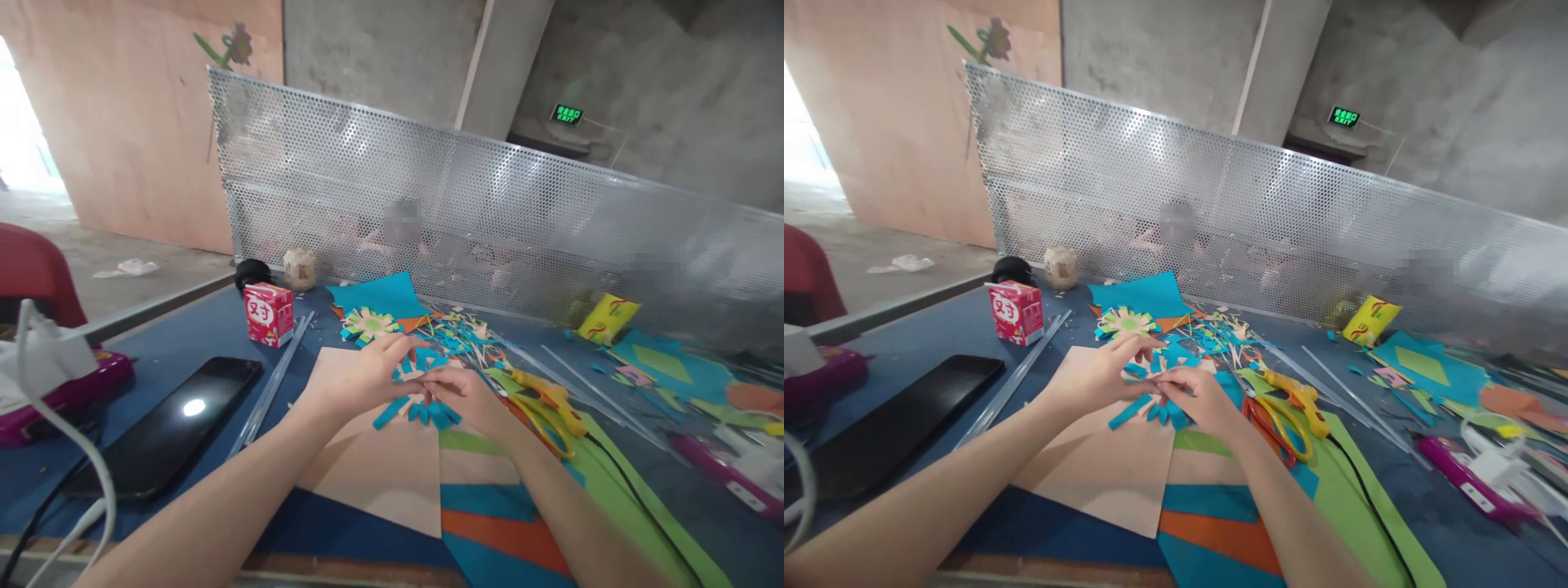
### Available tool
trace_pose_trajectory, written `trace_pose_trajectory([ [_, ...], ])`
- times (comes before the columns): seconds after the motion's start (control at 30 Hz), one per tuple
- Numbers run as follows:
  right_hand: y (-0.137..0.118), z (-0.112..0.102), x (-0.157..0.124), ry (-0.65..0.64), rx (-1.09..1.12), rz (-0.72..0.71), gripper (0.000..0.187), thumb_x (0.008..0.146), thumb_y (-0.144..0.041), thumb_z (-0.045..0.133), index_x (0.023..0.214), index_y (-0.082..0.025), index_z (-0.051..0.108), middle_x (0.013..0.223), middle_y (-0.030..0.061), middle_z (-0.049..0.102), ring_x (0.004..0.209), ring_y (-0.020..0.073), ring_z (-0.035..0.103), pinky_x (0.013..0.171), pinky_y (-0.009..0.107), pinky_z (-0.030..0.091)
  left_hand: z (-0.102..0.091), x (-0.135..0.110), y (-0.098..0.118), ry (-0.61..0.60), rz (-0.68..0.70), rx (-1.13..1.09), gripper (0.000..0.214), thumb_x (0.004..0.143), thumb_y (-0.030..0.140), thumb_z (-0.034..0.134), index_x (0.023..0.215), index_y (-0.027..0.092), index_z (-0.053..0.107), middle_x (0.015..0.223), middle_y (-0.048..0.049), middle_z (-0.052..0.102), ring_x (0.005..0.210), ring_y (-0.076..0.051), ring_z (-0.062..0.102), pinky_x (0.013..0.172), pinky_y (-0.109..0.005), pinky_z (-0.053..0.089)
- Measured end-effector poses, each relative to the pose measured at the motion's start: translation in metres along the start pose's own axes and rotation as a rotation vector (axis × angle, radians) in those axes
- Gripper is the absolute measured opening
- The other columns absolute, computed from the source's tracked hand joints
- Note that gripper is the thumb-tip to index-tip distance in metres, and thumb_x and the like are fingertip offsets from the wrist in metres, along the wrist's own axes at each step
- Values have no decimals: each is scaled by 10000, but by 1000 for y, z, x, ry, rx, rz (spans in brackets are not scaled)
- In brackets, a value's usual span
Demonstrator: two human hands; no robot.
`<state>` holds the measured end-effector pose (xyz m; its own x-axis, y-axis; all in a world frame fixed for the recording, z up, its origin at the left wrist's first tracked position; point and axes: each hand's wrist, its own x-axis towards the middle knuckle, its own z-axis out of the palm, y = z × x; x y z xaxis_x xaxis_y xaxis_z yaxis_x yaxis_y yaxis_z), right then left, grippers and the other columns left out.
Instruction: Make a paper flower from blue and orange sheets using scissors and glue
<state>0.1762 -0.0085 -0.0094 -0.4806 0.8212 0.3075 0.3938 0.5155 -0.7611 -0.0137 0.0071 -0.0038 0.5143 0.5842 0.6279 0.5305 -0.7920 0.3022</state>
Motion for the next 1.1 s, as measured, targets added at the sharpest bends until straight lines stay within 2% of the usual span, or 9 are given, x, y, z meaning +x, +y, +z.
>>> trace_pose_trajectory([
  [0.17,-1,1,-2,28,109,41,165,768,-249,550,889,-200,651,694,-5,660,629,125,623,617,254,496,1,2,-3,19,-54,-110,442,694,340,652,1077,197,484,906,-40,555,844,-173,530,722,-299,441],
  [0.3,-1,-2,-2,10,131,74,142,779,-257,537,770,-214,672,615,-18,659,606,114,621,619,240,497,2,3,-4,22,-105,-172,534,629,363,705,1080,188,480,868,-27,552,774,-158,519,684,-288,435],
  [0.4,-2,-1,-2,22,133,89,131,773,-243,538,772,-213,665,627,-23,661,587,106,619,593,227,499,2,2,-5,19,-145,-176,544,615,357,715,1072,170,487,877,-37,553,782,-161,521,687,-289,434],
  [0.53,-4,5,-2,71,8,92,131,764,-186,519,772,-197,649,631,-18,652,557,106,612,535,213,491,4,1,-6,-16,-175,-133,570,615,357,711,1106,175,485,938,-61,559,833,-179,529,727,-313,438],
  [0.7,-1,8,-2,182,-186,-28,142,751,-155,504,744,-196,640,694,0,671,596,120,624,561,225,500,5,4,-2,7,-217,-182,478,628,360,696,1036,173,531,874,-51,579,781,-169,535,707,-308,436],
  [0.83,4,0,-3,424,-282,-81,130,765,-184,501,779,-191,630,722,17,665,617,135,627,600,254,510,12,6,-1,50,-397,-562,411,677,450,625,967,166,557,850,-60,591,753,-162,544,655,-287,428],
  [0.97,7,-8,-4,587,-396,-143,154,806,-224,481,832,-198,630,777,38,663,632,143,618,618,279,515,17,8,4,-229,-670,-1249,476,781,574,402,948,166,580,968,-101,601,824,-183,579,646,-278,428],
  [1.03,9,-8,-5,573,-495,-201,177,821,-229,471,877,-208,638,835,49,670,691,156,623,649,295,516,16,9,9,-352,-761,-1480,592,791,629,278,941,152,595,1012,-125,602,872,-205,585,686,-297,432],
  [1.1,10,-7,-6,526,-578,-262,207,837,-216,452,924,-220,640,897,54,672,797,171,624,716,312,511,13,10,14,-392,-801,-1587,709,777,672,174,929,129,604,1060,-156,593,940,-238,574,712,-316,431],
])
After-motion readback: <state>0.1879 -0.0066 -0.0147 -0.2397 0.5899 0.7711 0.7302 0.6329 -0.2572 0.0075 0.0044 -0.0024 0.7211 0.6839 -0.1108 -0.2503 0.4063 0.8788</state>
